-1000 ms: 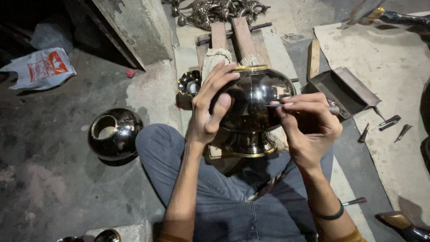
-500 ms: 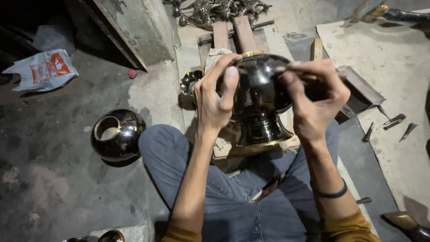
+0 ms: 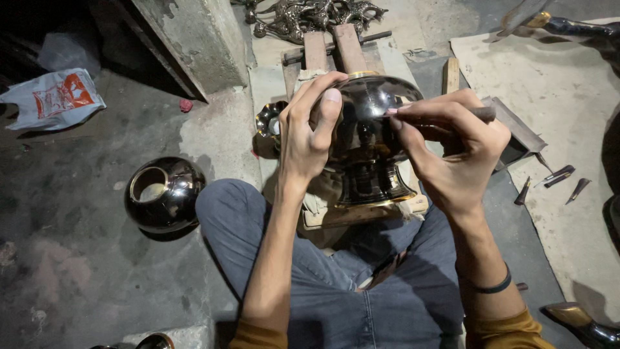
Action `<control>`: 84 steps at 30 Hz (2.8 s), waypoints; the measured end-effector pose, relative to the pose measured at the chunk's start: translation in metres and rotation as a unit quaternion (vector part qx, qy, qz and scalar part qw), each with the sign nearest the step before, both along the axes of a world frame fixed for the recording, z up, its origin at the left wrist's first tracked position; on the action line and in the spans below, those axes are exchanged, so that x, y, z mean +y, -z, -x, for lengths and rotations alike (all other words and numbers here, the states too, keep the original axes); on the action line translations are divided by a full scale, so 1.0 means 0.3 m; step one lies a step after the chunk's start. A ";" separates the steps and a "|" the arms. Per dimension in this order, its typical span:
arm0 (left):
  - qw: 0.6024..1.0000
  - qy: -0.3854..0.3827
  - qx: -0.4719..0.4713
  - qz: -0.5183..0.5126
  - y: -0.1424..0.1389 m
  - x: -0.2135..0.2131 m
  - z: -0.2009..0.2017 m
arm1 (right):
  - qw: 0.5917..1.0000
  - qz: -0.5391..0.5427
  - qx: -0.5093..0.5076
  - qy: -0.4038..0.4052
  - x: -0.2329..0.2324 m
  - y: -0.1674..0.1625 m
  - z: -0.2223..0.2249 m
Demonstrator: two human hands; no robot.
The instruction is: The person sits on the floor and uses a small metal tool to polish the surface of a shiny metal pot. They rotate the pot with one hand while applying the tool with the other, working around the rim and body of the pot.
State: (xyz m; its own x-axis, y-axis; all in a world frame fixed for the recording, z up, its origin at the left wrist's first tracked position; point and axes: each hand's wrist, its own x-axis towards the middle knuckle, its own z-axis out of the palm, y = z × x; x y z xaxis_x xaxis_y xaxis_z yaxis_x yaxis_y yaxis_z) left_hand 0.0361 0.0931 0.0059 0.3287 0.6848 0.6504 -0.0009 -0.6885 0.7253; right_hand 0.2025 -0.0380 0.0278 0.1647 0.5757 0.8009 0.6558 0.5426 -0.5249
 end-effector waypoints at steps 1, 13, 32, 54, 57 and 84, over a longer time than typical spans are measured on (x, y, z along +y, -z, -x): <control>1.000 0.000 0.001 0.000 0.000 0.003 -0.002 | 1.000 0.002 0.000 -0.003 0.002 -0.002 -0.003; 1.000 0.005 -0.008 0.007 -0.003 0.003 -0.008 | 1.000 0.009 -0.020 -0.010 0.010 -0.025 -0.020; 1.000 0.000 -0.011 0.019 0.004 0.021 -0.009 | 0.998 0.023 -0.054 -0.037 0.008 -0.066 -0.029; 0.998 0.016 -0.020 0.055 0.013 0.045 -0.020 | 0.998 0.006 -0.066 -0.017 0.012 -0.036 -0.026; 0.998 0.007 -0.011 0.067 0.016 0.046 -0.021 | 0.995 -0.003 -0.101 -0.003 0.015 -0.038 -0.035; 0.996 0.005 -0.005 0.090 0.029 0.085 -0.031 | 0.993 -0.023 -0.113 -0.008 0.020 -0.015 -0.034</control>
State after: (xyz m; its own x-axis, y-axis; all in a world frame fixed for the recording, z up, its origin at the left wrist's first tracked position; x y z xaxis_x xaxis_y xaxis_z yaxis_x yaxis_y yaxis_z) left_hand 0.0453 0.1185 -0.0028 0.3301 0.7871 0.5211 -0.0152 -0.5475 0.8367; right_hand 0.2127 -0.0320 0.0322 -0.0320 0.5384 0.8421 0.7454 0.5742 -0.3387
